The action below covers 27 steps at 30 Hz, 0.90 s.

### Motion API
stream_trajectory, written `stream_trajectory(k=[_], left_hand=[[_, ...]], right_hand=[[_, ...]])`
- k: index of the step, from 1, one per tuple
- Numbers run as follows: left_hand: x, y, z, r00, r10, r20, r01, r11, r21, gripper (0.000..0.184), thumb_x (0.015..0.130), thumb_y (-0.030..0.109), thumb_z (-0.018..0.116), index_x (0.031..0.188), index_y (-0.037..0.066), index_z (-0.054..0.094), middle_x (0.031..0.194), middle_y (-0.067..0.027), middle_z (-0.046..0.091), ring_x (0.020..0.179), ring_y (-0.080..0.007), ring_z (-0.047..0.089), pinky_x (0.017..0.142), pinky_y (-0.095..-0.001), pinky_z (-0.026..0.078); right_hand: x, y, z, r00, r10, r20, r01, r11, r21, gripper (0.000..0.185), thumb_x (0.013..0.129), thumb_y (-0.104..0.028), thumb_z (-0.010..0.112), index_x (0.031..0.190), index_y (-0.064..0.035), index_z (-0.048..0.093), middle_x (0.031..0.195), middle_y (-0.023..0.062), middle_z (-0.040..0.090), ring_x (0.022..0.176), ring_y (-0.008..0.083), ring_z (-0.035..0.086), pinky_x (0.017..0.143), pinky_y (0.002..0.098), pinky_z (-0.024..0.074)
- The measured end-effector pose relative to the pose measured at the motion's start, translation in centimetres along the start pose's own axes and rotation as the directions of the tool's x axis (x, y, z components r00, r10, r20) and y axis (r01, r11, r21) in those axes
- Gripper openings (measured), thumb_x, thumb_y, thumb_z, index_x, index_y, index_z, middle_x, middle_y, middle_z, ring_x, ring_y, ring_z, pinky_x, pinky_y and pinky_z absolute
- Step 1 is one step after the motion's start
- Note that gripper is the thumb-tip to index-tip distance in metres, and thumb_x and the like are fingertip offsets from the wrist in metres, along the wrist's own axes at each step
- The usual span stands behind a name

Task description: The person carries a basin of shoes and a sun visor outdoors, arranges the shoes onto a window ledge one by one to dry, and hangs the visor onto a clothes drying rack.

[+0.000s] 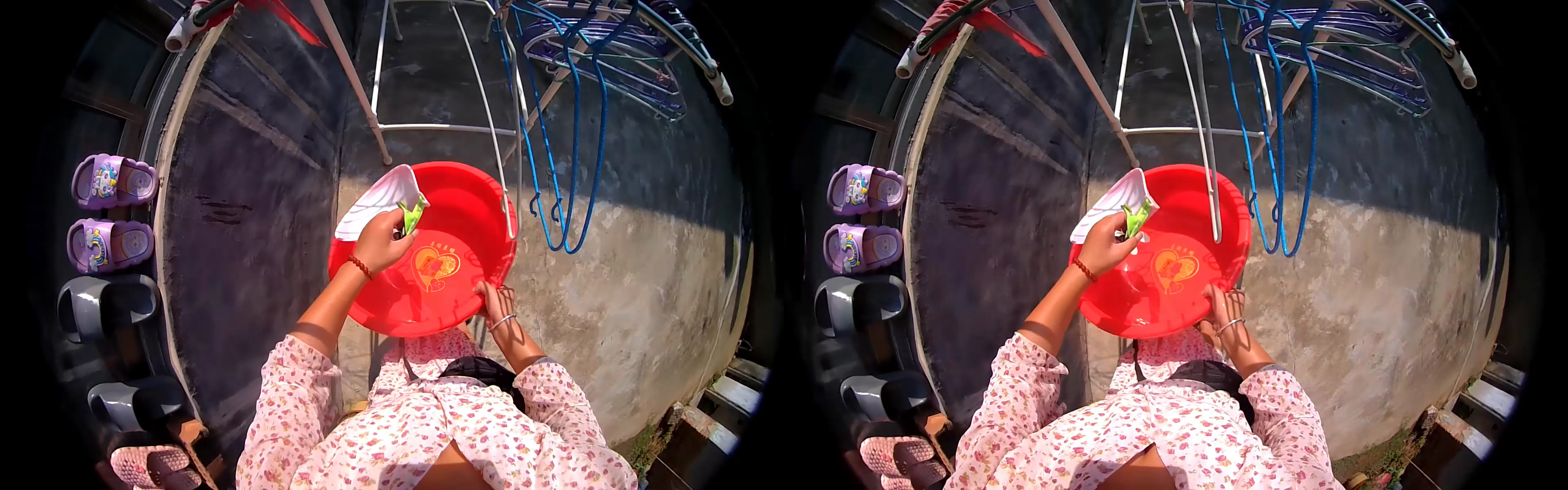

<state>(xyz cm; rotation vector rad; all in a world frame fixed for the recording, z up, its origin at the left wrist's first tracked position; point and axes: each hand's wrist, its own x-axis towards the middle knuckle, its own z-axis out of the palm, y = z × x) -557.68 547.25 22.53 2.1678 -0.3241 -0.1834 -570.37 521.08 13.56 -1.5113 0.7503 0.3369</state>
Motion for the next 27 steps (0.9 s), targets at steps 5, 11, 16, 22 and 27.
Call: stream_trajectory(k=[5,11,16,22,27], left_hand=[[0.2,6.5,-0.3,0.926,0.376,-0.016,-0.355,0.886,0.298,0.019,0.073,0.016,0.070,0.086,0.006,0.059,0.073,-0.0078,0.056,0.074,-0.0266,0.054,0.074,-0.0395,0.038],[1.6,8.8,0.0,0.882,0.465,-0.079,-0.420,0.851,0.315,0.022,0.070,0.006,0.071,0.088,0.005,0.059,0.085,-0.0071,0.060,0.089,-0.0283,0.056,0.086,-0.0415,0.038],[0.5,10.6,2.6,0.869,0.483,-0.110,-0.464,0.871,0.158,0.023,0.072,0.001,0.070,0.092,0.003,0.059,0.089,-0.0090,0.061,0.086,-0.0306,0.057,0.086,-0.0380,0.043],[-0.2,13.0,5.3,0.951,0.263,-0.161,-0.287,0.946,-0.151,0.021,0.078,0.001,0.068,0.095,0.001,0.056,0.095,-0.0109,0.057,0.086,-0.0215,0.056,0.076,-0.0300,0.045],[1.5,14.2,5.9,0.917,0.274,-0.291,-0.373,0.847,-0.379,0.020,0.084,0.011,0.066,0.099,0.001,0.056,0.128,-0.0131,0.043,0.103,-0.0168,0.050,0.088,-0.0297,0.042]], right_hand=[[2.9,2.9,-3.2,0.964,0.183,-0.191,-0.112,0.936,0.334,0.011,0.065,-0.003,0.065,0.075,0.0016,0.062,0.069,0.0116,0.061,0.055,0.0232,0.061,0.045,0.0340,0.0533],[4.5,5.6,-8.9,0.860,0.221,-0.460,-0.168,0.974,0.154,0.015,0.065,-0.011,0.067,0.071,-0.0012,0.057,0.067,0.0085,0.057,0.050,0.0209,0.055,0.037,0.0330,0.0462],[3.1,4.4,-12.2,0.744,0.369,-0.556,-0.296,0.929,0.220,0.026,0.058,-0.014,0.070,0.073,-0.0010,0.053,0.065,0.0088,0.054,0.038,0.0192,0.046,0.029,0.0297,0.0364],[2.8,5.9,-15.5,0.668,0.463,-0.583,-0.350,0.887,0.303,0.040,0.053,-0.020,0.072,0.079,-0.0005,0.049,0.065,0.0108,0.050,0.036,0.0224,0.043,0.030,0.0326,0.0360],[2.0,7.5,-16.5,0.667,0.450,-0.594,-0.251,0.886,0.391,0.040,0.054,-0.018,0.074,0.070,-0.0020,0.041,0.056,0.0085,0.046,0.034,0.0227,0.043,0.029,0.0337,0.0410]])
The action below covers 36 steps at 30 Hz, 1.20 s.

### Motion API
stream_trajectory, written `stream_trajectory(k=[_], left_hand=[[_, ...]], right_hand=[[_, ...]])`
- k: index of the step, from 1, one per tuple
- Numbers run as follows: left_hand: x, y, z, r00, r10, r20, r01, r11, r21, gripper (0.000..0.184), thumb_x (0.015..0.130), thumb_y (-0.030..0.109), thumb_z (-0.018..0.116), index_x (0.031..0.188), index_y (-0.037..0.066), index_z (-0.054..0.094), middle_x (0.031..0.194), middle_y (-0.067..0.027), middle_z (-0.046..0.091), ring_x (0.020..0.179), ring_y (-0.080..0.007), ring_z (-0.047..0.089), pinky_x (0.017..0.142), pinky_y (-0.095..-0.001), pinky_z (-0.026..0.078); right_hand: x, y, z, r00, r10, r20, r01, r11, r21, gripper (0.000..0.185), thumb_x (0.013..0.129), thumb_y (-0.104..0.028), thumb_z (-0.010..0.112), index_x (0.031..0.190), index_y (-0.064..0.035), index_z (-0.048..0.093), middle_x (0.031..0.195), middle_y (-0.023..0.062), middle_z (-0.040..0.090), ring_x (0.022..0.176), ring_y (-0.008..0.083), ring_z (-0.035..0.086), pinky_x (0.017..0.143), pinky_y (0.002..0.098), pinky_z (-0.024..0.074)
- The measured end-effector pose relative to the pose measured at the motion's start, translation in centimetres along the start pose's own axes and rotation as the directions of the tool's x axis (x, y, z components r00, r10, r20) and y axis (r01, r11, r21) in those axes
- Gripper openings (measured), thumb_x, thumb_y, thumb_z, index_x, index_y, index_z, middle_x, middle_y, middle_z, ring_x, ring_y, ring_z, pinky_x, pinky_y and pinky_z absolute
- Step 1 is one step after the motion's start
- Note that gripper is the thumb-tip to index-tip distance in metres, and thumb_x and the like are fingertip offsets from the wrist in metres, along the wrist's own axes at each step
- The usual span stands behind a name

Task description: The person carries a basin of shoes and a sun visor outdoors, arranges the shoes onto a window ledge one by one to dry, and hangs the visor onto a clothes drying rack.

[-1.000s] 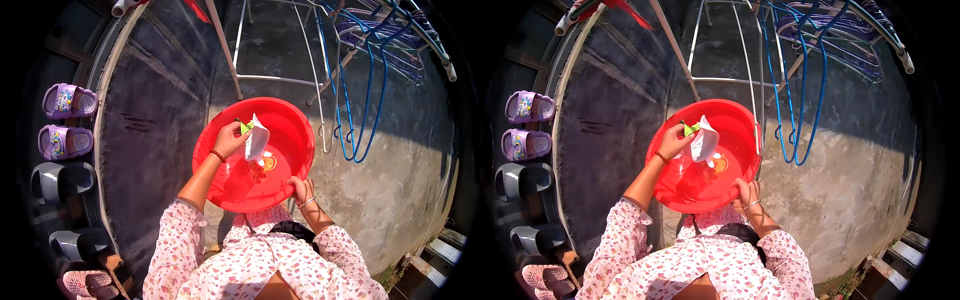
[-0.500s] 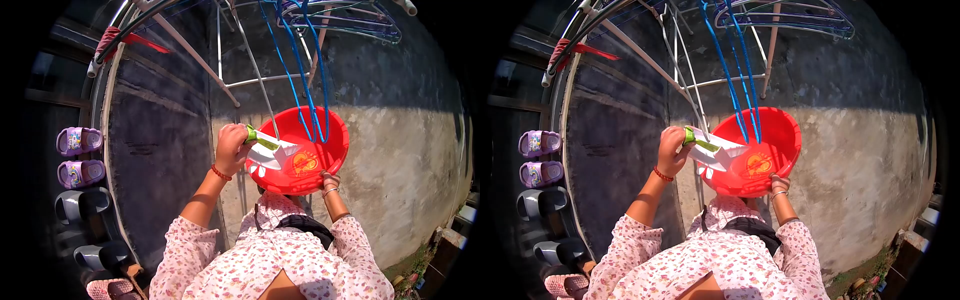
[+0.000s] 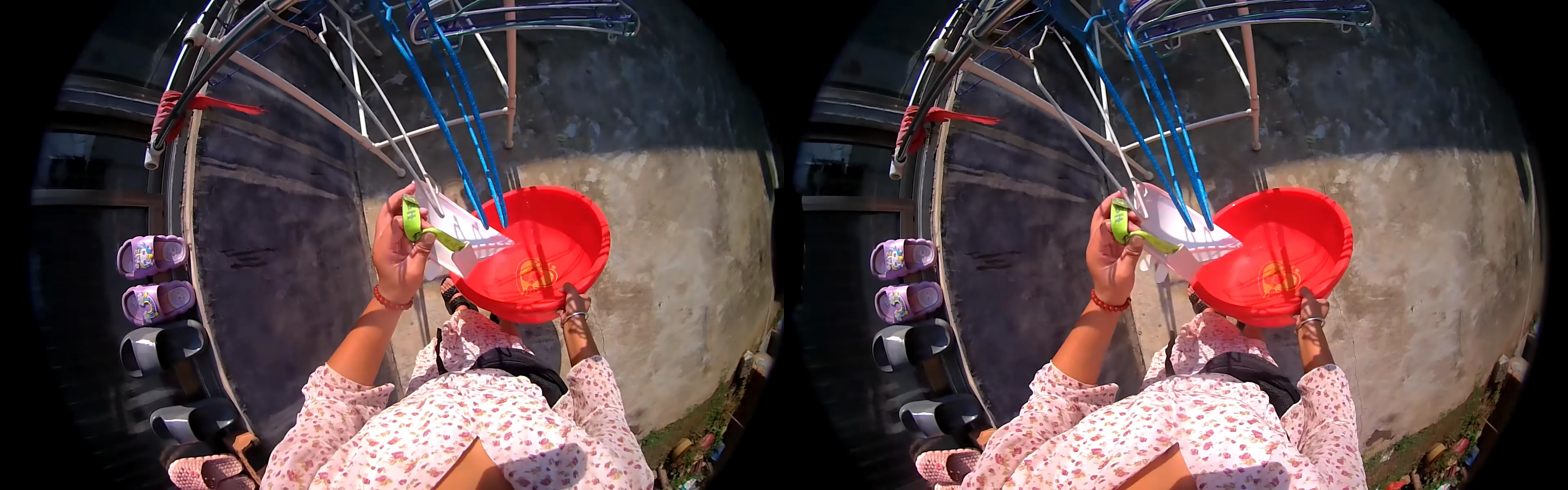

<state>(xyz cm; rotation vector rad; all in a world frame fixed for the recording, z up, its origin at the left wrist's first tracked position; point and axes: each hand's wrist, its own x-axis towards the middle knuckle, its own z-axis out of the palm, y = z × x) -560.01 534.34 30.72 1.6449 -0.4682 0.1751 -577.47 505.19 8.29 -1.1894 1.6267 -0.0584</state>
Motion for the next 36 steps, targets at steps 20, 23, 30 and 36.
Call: stream_trajectory(k=[20,23,30,36], left_hand=[[2.3,-0.9,2.1,0.975,-0.222,0.021,0.205,0.854,-0.478,0.020,0.085,0.012,0.066,0.100,0.002,0.057,0.119,-0.0134,0.056,0.108,-0.0219,0.054,0.093,-0.0351,0.043],[1.7,-1.0,1.9,0.992,-0.124,-0.024,0.100,0.886,-0.453,0.025,0.085,0.011,0.065,0.107,0.003,0.056,0.111,-0.0132,0.059,0.102,-0.0229,0.057,0.093,-0.0370,0.044],[-0.5,0.6,2.0,0.965,-0.108,-0.240,0.011,0.927,-0.374,0.015,0.087,0.004,0.061,0.101,0.004,0.054,0.098,-0.0093,0.061,0.089,-0.0180,0.060,0.082,-0.0310,0.048],[-1.0,1.6,1.4,0.896,-0.189,-0.402,0.069,0.953,-0.293,0.011,0.090,0.010,0.059,0.092,0.003,0.051,0.088,-0.0089,0.059,0.080,-0.0145,0.056,0.075,-0.0269,0.045]], right_hand=[[4.8,2.2,-0.5,0.981,-0.182,0.071,0.177,0.981,0.077,0.021,0.060,-0.016,0.071,0.060,-0.0040,0.053,0.053,0.0053,0.052,0.031,0.0172,0.039,0.032,0.0323,0.0340],[6.6,3.2,-0.1,0.953,-0.300,0.035,0.298,0.953,0.058,0.023,0.059,-0.017,0.071,0.060,-0.0010,0.054,0.053,0.0049,0.052,0.034,0.0179,0.040,0.036,0.0335,0.0359],[3.0,-0.3,-0.7,0.989,-0.122,0.088,0.133,0.982,-0.134,0.022,0.058,-0.012,0.071,0.057,-0.0018,0.052,0.058,0.0036,0.053,0.048,0.0156,0.047,0.045,0.0329,0.0410],[4.8,1.6,0.3,0.986,-0.154,0.061,0.151,0.987,0.050,0.019,0.059,-0.010,0.070,0.066,0.0029,0.057,0.062,0.0045,0.057,0.049,0.0172,0.052,0.047,0.0323,0.0436]])
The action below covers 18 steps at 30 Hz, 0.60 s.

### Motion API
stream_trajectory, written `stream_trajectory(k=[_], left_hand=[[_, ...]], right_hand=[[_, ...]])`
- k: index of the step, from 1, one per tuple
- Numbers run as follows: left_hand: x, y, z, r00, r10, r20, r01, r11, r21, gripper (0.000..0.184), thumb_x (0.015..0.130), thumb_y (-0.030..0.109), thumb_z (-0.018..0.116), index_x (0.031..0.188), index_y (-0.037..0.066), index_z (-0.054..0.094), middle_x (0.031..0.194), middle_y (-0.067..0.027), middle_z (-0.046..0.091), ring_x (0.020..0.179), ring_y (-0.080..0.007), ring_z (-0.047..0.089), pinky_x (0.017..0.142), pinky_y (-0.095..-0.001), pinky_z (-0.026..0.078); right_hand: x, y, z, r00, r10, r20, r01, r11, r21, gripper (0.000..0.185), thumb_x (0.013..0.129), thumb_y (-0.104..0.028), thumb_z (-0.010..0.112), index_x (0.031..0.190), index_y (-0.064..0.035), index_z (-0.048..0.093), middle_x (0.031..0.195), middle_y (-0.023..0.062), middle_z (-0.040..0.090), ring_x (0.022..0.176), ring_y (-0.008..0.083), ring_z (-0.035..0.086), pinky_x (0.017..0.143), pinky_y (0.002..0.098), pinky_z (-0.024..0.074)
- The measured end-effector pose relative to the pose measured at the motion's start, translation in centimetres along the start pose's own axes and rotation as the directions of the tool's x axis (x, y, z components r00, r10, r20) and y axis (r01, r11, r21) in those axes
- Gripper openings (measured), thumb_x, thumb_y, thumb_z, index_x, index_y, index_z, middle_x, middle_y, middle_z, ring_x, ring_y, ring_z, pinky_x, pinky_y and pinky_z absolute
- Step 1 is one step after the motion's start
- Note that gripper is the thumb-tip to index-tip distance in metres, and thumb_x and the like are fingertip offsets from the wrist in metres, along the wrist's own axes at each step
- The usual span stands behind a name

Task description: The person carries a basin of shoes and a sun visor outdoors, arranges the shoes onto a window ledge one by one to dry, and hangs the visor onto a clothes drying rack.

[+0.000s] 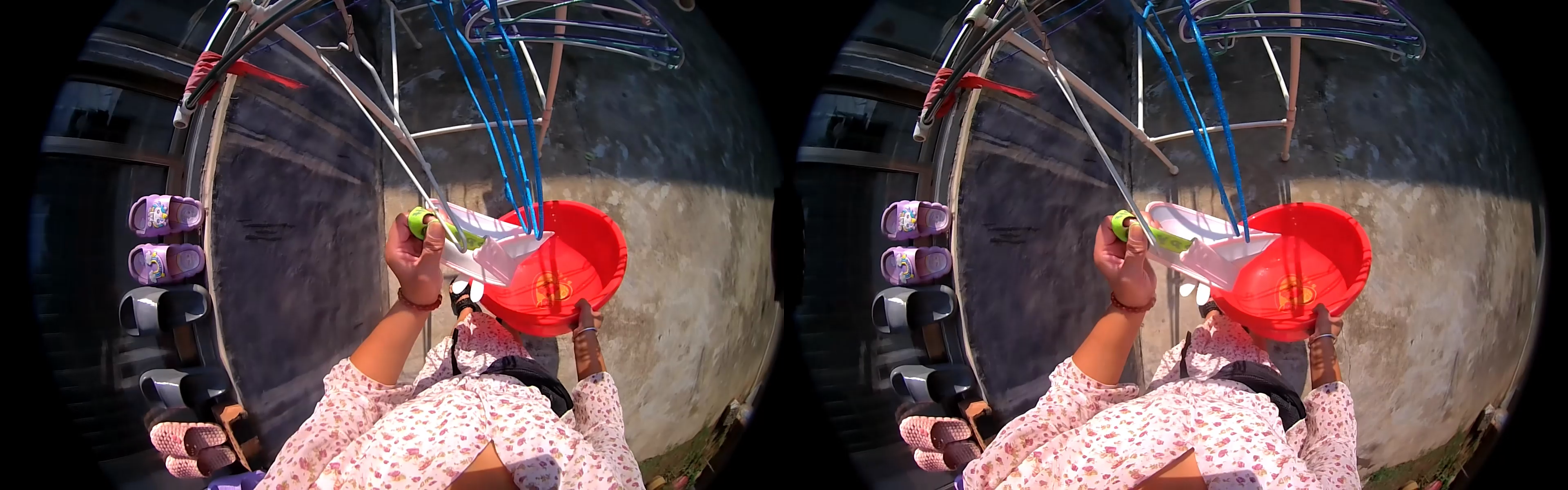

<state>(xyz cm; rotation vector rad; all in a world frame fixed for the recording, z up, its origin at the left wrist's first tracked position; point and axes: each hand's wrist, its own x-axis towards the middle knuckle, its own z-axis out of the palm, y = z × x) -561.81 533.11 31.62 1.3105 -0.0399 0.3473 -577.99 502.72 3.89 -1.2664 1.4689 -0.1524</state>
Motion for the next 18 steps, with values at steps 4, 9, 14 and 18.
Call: stream_trajectory(k=[4,9,14,18], left_hand=[[0.3,1.5,0.2,0.997,0.025,-0.076,-0.025,1.000,0.002,0.011,0.090,0.009,0.058,0.088,0.004,0.049,0.080,-0.0030,0.056,0.072,-0.0068,0.052,0.066,-0.0203,0.042],[0.8,2.1,-0.7,0.986,-0.051,-0.158,0.043,0.998,-0.051,0.014,0.092,0.013,0.056,0.085,0.005,0.047,0.075,-0.0011,0.056,0.065,-0.0044,0.049,0.060,-0.0187,0.040],[1.2,1.3,-2.6,0.986,-0.112,-0.123,0.095,0.985,-0.141,0.015,0.092,0.016,0.058,0.094,0.003,0.050,0.086,-0.0047,0.059,0.070,-0.0080,0.052,0.064,-0.0210,0.044],[1.4,1.0,-4.6,0.990,-0.141,-0.013,0.135,0.972,-0.190,0.025,0.086,0.013,0.062,0.105,0.001,0.050,0.091,-0.0076,0.060,0.077,-0.0129,0.055,0.075,-0.0277,0.046]], right_hand=[[-0.4,0.3,0.1,0.994,-0.041,0.106,0.023,0.986,0.164,0.020,0.060,-0.005,0.068,0.076,0.0030,0.057,0.063,0.0040,0.057,0.048,0.0169,0.051,0.046,0.0323,0.0434],[-2.1,-0.6,0.2,0.993,0.025,0.113,-0.036,0.994,0.101,0.024,0.061,-0.010,0.070,0.056,-0.0050,0.047,0.054,0.0022,0.049,0.042,0.0156,0.048,0.037,0.0323,0.0418],[-2.2,-1.8,1.8,0.987,0.156,0.049,-0.149,0.982,-0.118,0.029,0.060,-0.021,0.073,0.064,-0.0053,0.049,0.051,0.0051,0.048,0.035,0.0177,0.044,0.028,0.0303,0.0369],[1.2,0.6,5.1,0.987,0.148,0.056,-0.141,0.983,-0.116,0.039,0.063,-0.026,0.074,0.081,0.0036,0.057,0.066,0.0115,0.058,0.043,0.0243,0.053,0.033,0.0317,0.0417]])
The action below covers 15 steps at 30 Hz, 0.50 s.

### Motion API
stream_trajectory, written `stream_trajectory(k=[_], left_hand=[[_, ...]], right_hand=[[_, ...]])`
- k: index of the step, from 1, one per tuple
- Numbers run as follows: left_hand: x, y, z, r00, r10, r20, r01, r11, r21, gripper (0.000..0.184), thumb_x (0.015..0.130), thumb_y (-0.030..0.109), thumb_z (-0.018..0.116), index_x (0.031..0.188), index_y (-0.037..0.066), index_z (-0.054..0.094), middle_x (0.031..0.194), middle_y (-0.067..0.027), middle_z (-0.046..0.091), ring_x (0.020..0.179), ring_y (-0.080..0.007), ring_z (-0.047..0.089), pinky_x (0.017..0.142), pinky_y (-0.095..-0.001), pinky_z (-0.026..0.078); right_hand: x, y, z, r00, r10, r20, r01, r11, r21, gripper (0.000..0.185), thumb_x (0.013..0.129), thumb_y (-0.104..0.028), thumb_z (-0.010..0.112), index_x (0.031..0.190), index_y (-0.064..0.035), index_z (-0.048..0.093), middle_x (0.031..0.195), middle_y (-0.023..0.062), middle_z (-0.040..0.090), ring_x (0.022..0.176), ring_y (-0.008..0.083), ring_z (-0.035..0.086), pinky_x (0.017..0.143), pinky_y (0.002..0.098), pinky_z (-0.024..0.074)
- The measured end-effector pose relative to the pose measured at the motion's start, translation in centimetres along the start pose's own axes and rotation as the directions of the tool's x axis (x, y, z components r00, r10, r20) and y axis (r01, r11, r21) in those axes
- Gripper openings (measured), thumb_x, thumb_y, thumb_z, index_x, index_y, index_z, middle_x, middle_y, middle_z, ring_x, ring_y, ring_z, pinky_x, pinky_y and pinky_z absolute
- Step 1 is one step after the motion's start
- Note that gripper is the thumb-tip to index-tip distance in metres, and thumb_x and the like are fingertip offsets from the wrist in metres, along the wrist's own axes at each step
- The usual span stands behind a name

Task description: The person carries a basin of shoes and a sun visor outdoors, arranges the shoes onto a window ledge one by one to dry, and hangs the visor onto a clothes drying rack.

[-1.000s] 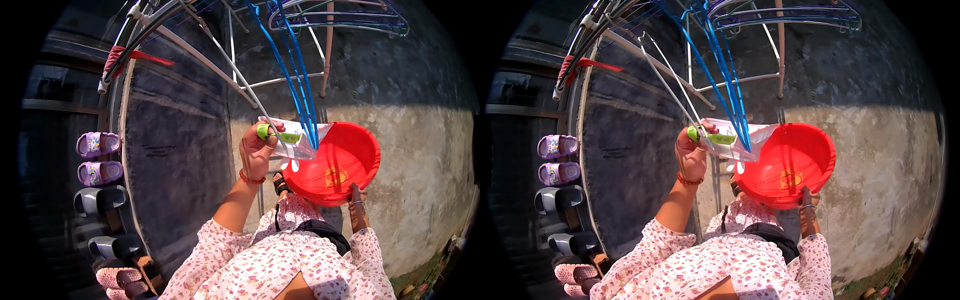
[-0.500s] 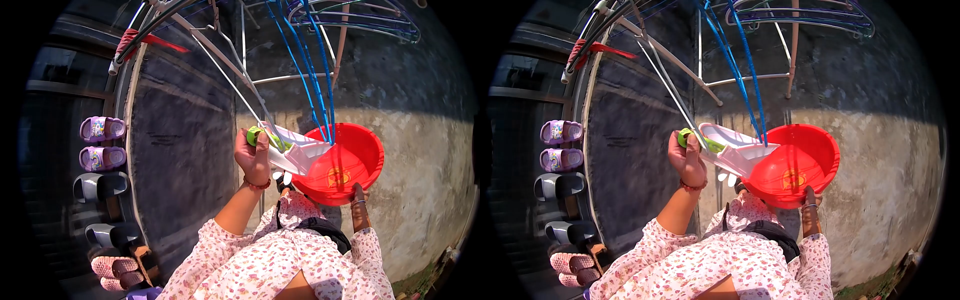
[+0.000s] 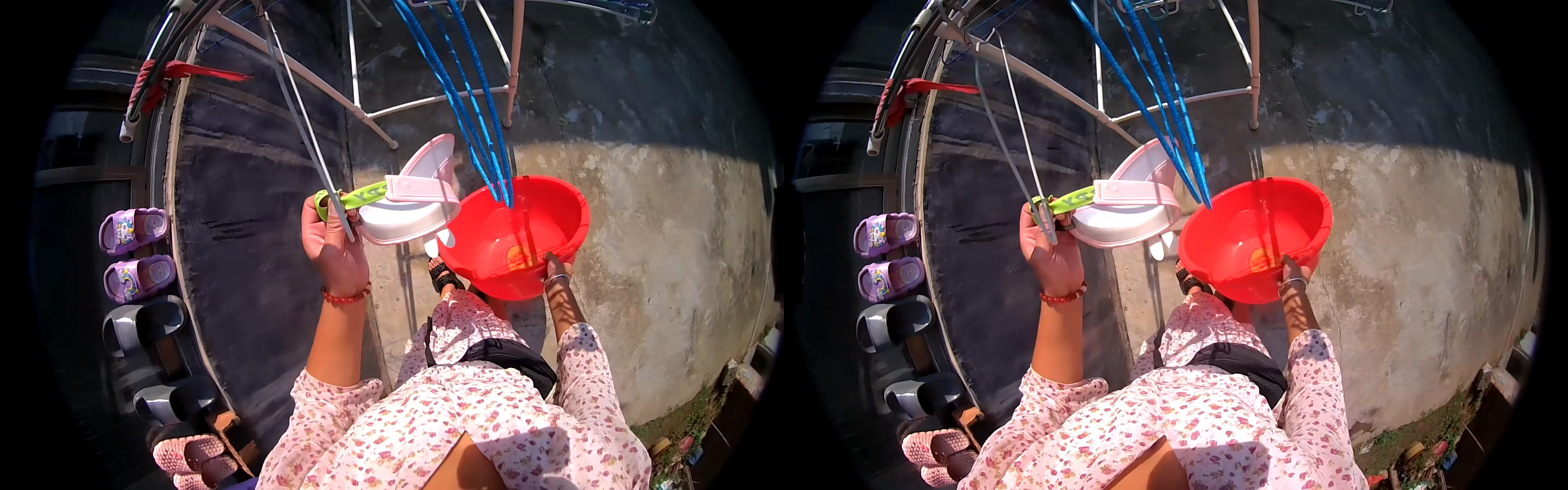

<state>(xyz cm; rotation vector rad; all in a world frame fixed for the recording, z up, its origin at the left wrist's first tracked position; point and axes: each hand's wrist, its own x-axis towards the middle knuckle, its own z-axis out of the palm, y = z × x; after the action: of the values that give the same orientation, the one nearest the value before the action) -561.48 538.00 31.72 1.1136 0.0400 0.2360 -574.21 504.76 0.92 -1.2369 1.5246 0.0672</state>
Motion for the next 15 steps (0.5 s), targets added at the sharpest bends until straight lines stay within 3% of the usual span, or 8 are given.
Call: stream_trajectory(k=[2,5,8,11,14,15], left_hand=[[0.5,0.3,-0.1,1.000,-0.018,-0.005,0.018,0.999,0.034,0.028,0.086,0.014,0.061,0.108,0.001,0.048,0.090,-0.0074,0.059,0.080,-0.0137,0.055,0.077,-0.0288,0.046],[1.4,0.0,-1.0,0.999,-0.046,0.019,0.044,0.995,0.094,0.031,0.088,0.014,0.061,0.112,0.002,0.046,0.091,-0.0075,0.059,0.082,-0.0150,0.056,0.079,-0.0302,0.046],[1.7,-0.2,-0.8,0.995,-0.102,-0.021,0.104,0.984,0.145,0.032,0.089,0.012,0.059,0.117,0.001,0.048,0.094,-0.0059,0.060,0.084,-0.0161,0.056,0.080,-0.0298,0.045],[2.1,-1.3,-1.1,0.988,-0.135,0.074,0.104,0.941,0.323,0.026,0.090,0.006,0.056,0.115,0.001,0.052,0.095,-0.0050,0.059,0.085,-0.0134,0.056,0.079,-0.0272,0.044],[2.7,-2.6,-1.3,0.991,-0.124,0.043,0.103,0.938,0.331,0.027,0.088,0.005,0.057,0.114,0.002,0.052,0.101,-0.0052,0.060,0.091,-0.0123,0.056,0.084,-0.0263,0.044],[3.0,-2.8,-0.8,0.995,-0.102,0.013,0.091,0.935,0.344,0.027,0.087,0.005,0.058,0.113,0.002,0.052,0.101,-0.0042,0.060,0.091,-0.0110,0.056,0.083,-0.0254,0.044]], right_hand=[[1.7,0.5,2.0,0.993,0.009,-0.118,-0.037,0.971,-0.236,0.048,0.064,-0.028,0.077,0.093,0.0066,0.060,0.079,0.0142,0.062,0.056,0.0250,0.058,0.039,0.0338,0.0462],[1.9,1.1,4.1,0.981,0.119,-0.156,-0.159,0.946,-0.281,0.053,0.066,-0.029,0.078,0.099,0.0083,0.059,0.082,0.0155,0.063,0.062,0.0241,0.060,0.044,0.0360,0.0493],[5.9,4.8,3.7,0.975,0.016,-0.220,-0.087,0.944,-0.320,0.052,0.065,-0.028,0.079,0.098,0.0076,0.060,0.086,0.0144,0.064,0.063,0.0259,0.059,0.059,0.0408,0.0519],[6.9,5.6,1.1,0.992,0.064,-0.112,-0.068,0.997,-0.036,0.048,0.065,-0.026,0.079,0.097,0.0057,0.061,0.086,0.0134,0.065,0.066,0.0243,0.059,0.062,0.0420,0.0506],[10.9,6.6,-2.0,0.998,-0.059,0.031,0.060,0.997,-0.046,0.039,0.065,-0.024,0.077,0.088,0.0034,0.062,0.081,0.0120,0.064,0.067,0.0225,0.058,0.060,0.0401,0.0497],[11.3,6.4,-2.0,0.999,-0.039,-0.021,0.039,0.999,-0.007,0.036,0.066,-0.024,0.077,0.084,0.0031,0.062,0.078,0.0119,0.063,0.065,0.0226,0.058,0.059,0.0399,0.0495]])
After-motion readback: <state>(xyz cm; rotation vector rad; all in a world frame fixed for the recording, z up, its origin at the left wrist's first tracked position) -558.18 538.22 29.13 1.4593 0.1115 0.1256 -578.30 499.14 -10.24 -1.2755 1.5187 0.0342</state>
